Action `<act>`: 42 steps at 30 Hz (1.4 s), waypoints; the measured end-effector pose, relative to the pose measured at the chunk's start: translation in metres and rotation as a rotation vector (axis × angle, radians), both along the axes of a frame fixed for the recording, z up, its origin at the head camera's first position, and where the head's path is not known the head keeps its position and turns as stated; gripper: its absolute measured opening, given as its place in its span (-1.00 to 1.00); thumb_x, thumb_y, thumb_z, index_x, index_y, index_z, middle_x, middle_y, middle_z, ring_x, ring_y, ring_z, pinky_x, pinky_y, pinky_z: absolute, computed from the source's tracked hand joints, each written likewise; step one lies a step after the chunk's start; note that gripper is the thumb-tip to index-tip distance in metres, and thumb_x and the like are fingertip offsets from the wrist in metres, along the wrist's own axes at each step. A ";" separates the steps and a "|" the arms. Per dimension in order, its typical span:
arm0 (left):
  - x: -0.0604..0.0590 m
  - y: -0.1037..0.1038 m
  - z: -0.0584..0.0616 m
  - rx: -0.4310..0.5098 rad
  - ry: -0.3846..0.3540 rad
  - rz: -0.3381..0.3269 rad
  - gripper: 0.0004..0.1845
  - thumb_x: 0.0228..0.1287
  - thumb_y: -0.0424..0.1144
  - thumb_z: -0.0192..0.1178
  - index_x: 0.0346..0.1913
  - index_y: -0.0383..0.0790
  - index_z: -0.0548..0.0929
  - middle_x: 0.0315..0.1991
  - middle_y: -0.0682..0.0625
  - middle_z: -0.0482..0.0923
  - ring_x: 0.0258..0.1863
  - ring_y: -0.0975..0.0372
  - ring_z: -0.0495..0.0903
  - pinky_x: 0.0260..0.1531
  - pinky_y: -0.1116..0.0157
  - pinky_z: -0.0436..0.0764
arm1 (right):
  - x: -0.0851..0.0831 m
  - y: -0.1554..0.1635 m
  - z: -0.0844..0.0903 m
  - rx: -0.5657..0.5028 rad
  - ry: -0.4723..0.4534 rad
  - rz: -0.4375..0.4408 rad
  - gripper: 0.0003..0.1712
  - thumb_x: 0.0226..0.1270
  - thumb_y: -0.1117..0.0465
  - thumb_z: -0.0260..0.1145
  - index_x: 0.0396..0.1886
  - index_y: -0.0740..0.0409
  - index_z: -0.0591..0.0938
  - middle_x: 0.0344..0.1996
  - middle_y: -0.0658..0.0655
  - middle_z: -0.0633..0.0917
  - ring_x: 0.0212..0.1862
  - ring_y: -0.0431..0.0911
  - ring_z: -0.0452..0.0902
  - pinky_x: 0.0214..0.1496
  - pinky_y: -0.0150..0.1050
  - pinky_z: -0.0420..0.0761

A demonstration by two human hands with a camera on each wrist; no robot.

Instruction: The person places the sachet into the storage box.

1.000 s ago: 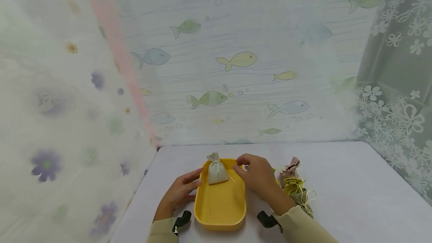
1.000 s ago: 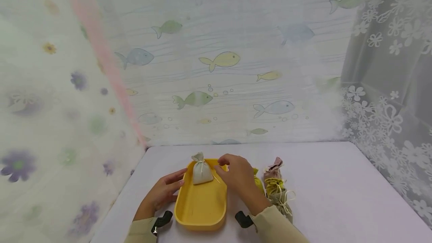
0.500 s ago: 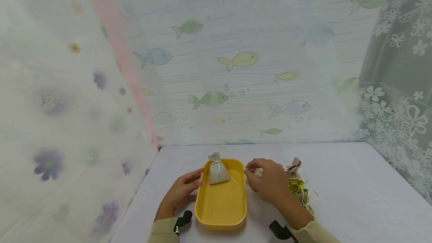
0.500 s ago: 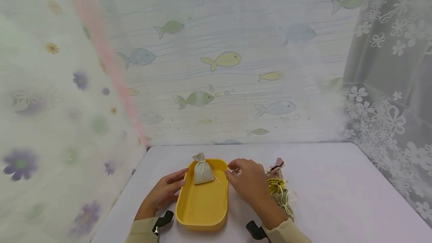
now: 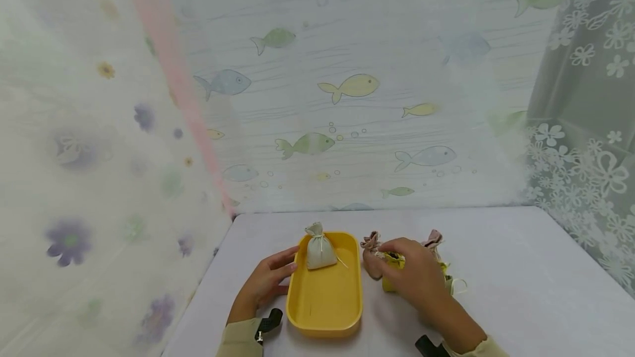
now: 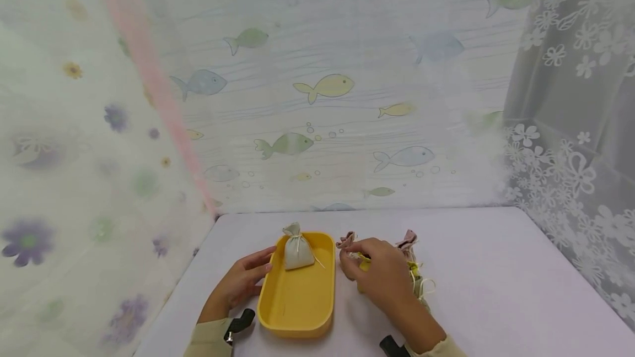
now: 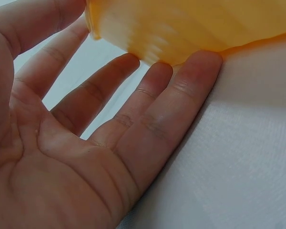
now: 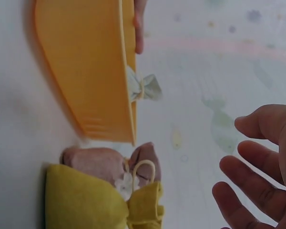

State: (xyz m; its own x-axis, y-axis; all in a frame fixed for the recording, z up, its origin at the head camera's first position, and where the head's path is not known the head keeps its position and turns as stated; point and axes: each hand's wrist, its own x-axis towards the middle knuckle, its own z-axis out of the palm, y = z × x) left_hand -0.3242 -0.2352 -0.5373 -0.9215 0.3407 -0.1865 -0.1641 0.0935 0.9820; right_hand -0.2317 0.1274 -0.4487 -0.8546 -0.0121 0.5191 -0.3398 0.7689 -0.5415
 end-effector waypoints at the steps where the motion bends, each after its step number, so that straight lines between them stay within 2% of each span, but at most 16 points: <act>1: 0.000 0.000 0.000 -0.001 -0.006 0.006 -0.35 0.42 -0.03 0.34 0.53 0.15 0.43 0.58 -0.16 0.28 0.31 0.02 0.59 0.00 -0.02 0.76 | 0.001 0.002 0.000 -0.004 0.001 -0.004 -0.74 0.21 -0.12 0.57 -0.17 -0.16 0.81 -0.19 -0.19 0.80 -0.01 -0.16 0.73 0.07 -0.01 0.76; 4: 0.001 0.001 0.001 -0.006 -0.004 0.012 -0.35 0.43 -0.04 0.33 0.53 0.13 0.43 0.58 -0.18 0.27 0.31 0.02 0.58 0.00 -0.02 0.77 | 0.005 0.010 -0.002 0.010 -0.002 -0.024 -0.76 0.20 -0.05 0.58 -0.19 -0.12 0.80 -0.19 -0.15 0.81 -0.02 -0.13 0.73 0.06 0.03 0.75; 10: 0.003 0.001 0.004 -0.008 -0.009 0.021 -0.34 0.42 -0.05 0.34 0.53 0.12 0.42 0.58 -0.17 0.28 0.32 0.01 0.58 0.00 -0.02 0.77 | 0.012 0.024 -0.006 0.065 0.010 -0.066 -0.65 0.16 -0.07 0.61 -0.15 -0.04 0.79 -0.12 -0.06 0.81 -0.06 -0.07 0.72 -0.05 0.03 0.75; 17: 0.002 0.001 0.004 0.004 -0.008 0.017 -0.34 0.43 -0.04 0.34 0.53 0.11 0.42 0.58 -0.16 0.28 0.31 0.02 0.59 0.00 -0.01 0.76 | 0.021 0.036 -0.006 0.071 0.018 -0.079 -0.58 0.10 0.00 0.65 -0.07 -0.02 0.74 -0.06 0.00 0.75 0.05 0.05 0.66 0.03 0.16 0.69; 22: 0.002 0.001 0.002 0.005 -0.005 0.008 -0.34 0.42 -0.04 0.34 0.54 0.12 0.42 0.58 -0.14 0.28 0.30 0.04 0.60 0.01 -0.01 0.76 | 0.024 0.046 -0.013 0.074 0.052 -0.091 -0.50 0.04 -0.01 0.68 -0.04 -0.02 0.70 -0.06 0.00 0.69 0.02 0.04 0.57 0.01 0.11 0.62; 28: 0.003 0.003 0.003 0.011 -0.010 0.011 -0.35 0.43 -0.06 0.33 0.53 0.10 0.43 0.58 -0.16 0.28 0.31 0.02 0.59 0.01 -0.01 0.76 | 0.028 0.059 -0.021 0.073 0.087 -0.110 -0.40 -0.07 0.03 0.72 -0.02 0.06 0.68 -0.05 0.10 0.62 0.01 0.07 0.49 -0.01 0.09 0.50; 33: 0.003 0.002 0.003 0.023 -0.010 0.006 -0.35 0.44 -0.06 0.33 0.53 0.10 0.42 0.58 -0.16 0.27 0.34 0.00 0.56 0.04 -0.02 0.75 | 0.033 0.066 -0.023 0.085 -0.002 -0.159 -0.27 -0.07 -0.04 0.72 0.05 0.13 0.61 -0.02 0.19 0.56 0.01 0.08 0.45 -0.05 0.09 0.51; 39: 0.004 0.001 0.003 0.008 -0.015 0.017 -0.35 0.43 -0.05 0.34 0.53 0.11 0.43 0.58 -0.15 0.28 0.33 0.01 0.58 0.03 -0.01 0.75 | 0.037 0.072 -0.029 0.087 -0.144 -0.187 -0.07 0.01 -0.37 0.59 0.13 0.19 0.51 -0.03 0.23 0.52 -0.04 0.05 0.44 -0.13 0.00 0.52; 42: 0.004 0.002 0.003 0.013 -0.009 0.006 -0.36 0.46 -0.06 0.31 0.54 0.08 0.41 0.59 -0.16 0.26 0.34 0.00 0.57 0.03 -0.02 0.75 | 0.038 0.074 -0.031 0.077 -0.198 -0.193 0.00 0.00 -0.42 0.57 0.14 0.23 0.46 -0.04 0.25 0.50 -0.07 0.05 0.43 -0.18 -0.06 0.51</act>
